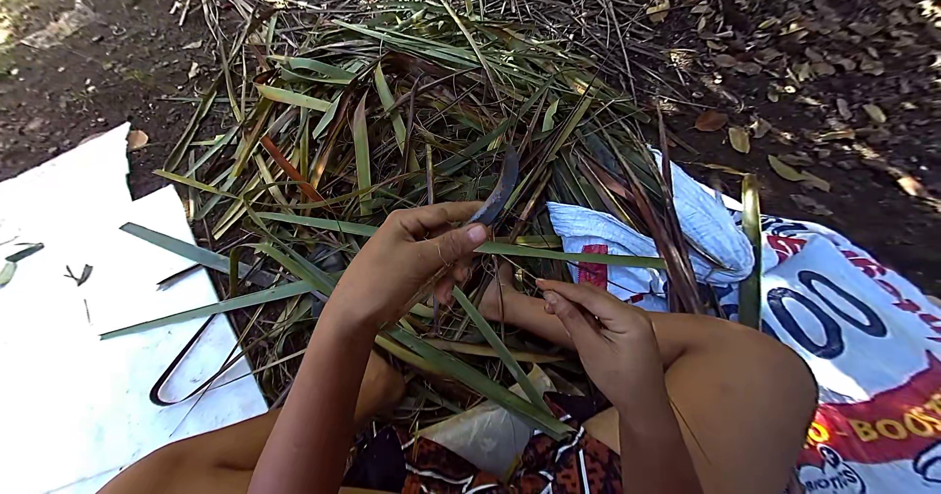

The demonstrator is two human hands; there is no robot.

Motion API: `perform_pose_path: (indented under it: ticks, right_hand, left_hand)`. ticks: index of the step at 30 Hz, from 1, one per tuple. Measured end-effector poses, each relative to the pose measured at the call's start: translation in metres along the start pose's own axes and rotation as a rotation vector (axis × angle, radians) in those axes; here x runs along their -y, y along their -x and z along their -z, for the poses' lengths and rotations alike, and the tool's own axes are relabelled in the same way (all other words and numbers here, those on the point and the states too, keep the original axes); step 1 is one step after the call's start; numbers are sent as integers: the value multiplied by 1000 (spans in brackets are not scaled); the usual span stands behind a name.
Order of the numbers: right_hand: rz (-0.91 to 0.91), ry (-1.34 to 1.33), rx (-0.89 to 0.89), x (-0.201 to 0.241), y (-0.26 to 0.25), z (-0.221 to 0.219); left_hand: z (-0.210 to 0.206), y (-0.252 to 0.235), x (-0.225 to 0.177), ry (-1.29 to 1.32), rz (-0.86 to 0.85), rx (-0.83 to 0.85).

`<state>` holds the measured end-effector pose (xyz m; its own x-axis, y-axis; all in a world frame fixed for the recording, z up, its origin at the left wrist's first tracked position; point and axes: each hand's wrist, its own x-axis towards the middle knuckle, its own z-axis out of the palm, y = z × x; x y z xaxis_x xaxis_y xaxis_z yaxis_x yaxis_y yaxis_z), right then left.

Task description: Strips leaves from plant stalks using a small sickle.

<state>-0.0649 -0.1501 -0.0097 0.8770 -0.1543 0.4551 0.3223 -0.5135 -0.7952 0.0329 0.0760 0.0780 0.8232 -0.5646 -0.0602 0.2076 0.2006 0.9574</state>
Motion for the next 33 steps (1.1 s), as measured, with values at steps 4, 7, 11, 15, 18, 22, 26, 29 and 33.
perform_pose_path:
  ticks: [4,7,11,15,18,22,26,29,33]
  right_hand:
    - [-25,-19,1,-1,-1,2]
    - [-43,-57,-1,1,-1,1]
    - [-37,-84,-9,3,0,-1]
    - [-34,-78,-3,4,1,0]
    - [-35,-72,-7,3,1,0]
    - [-39,-88,-11,4,1,-1]
    - [-47,-105,-22,3,1,-1]
    - [-42,-112,-32,2,1,0]
    - [-33,-82,-57,-3,-2,8]
  left_hand:
    - [4,5,-7,-64,-30,-57]
    - [3,7,-10,-107,-32,-92]
    - [-8,3,-5,-108,-8,-107]
    - [-12,0,-1,-93,-22,-137]
    - [-11,1,-2,-86,-24,-142]
    - [-12,3,-4,-114,-28,-149]
    - [-5,9,-9,-176,-78,-158]
    - [0,14,-14,-205,-119,-174]
    - [8,24,-24,-246,-180,-243]
